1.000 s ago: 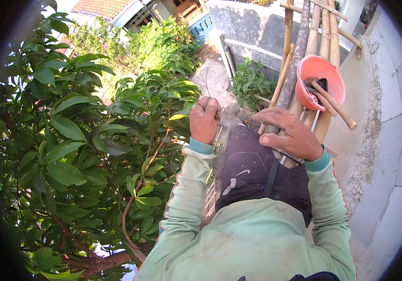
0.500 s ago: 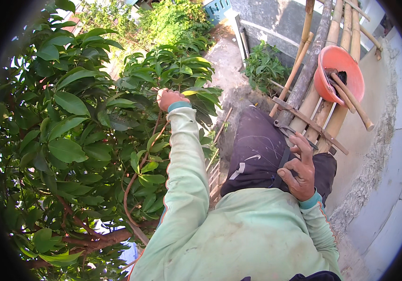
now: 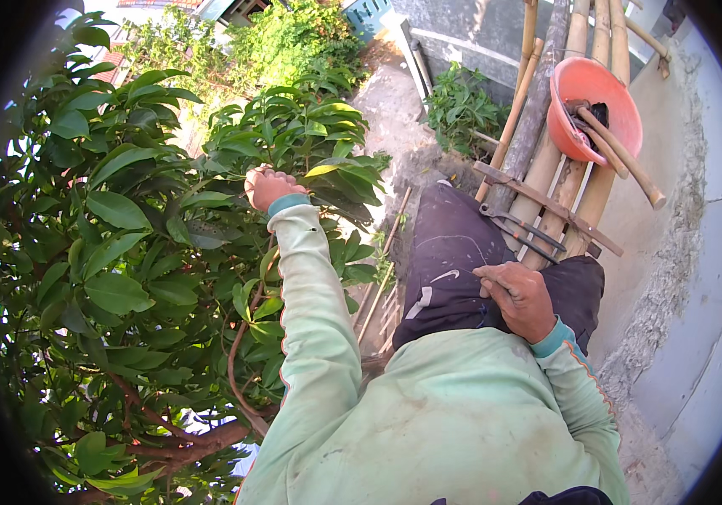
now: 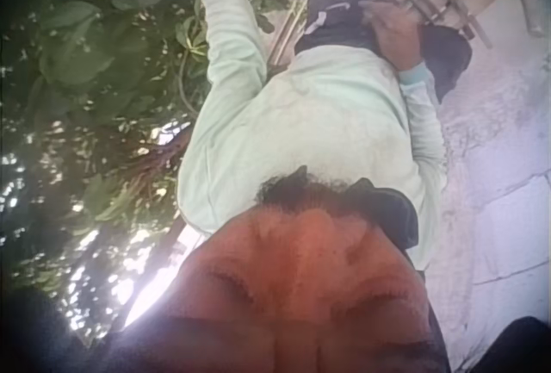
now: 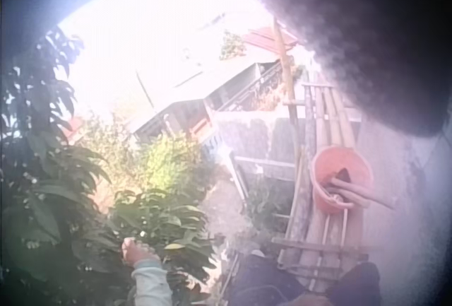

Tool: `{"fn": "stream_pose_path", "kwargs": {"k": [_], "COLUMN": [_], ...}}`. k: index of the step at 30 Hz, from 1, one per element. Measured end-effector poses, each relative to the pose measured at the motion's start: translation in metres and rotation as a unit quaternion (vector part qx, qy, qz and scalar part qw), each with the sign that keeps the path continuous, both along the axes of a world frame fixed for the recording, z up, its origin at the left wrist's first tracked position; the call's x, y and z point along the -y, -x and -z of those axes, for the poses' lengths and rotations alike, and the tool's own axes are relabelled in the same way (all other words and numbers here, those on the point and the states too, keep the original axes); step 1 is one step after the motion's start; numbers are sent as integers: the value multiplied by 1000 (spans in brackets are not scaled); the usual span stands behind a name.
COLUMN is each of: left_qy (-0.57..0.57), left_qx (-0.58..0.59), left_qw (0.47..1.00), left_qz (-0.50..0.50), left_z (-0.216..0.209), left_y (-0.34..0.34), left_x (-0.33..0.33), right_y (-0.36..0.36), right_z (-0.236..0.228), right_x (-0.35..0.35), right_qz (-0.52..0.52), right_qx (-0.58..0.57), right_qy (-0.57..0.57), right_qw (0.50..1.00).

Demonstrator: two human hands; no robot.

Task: The person secures bamboo poles on a scaffolding platform using wire and pliers. They repeatedly wrap wire around the joints, twist it with pliers, and trim the excess. The person works on multiple joints to stabilize the structure.

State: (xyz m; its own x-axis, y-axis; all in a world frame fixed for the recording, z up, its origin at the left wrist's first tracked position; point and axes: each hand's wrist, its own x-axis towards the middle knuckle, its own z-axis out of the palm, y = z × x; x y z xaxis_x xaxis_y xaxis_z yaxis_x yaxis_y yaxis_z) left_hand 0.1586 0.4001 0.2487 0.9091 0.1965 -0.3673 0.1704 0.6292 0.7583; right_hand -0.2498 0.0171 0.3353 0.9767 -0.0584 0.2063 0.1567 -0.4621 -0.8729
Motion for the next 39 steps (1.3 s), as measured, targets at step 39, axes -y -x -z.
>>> {"fn": "stream_pose_path", "kwargs": {"k": [39], "left_qy": [-357], "left_qx": [178], "left_qw": [723], "left_qz": [565], "left_z": [-91], "left_y": [251], "left_x": [234], "right_y": [-104], "right_z": [-6], "right_x": [38], "right_qz": [132], "right_qx": [-57], "right_qy": [-428], "right_qw": [892]}}
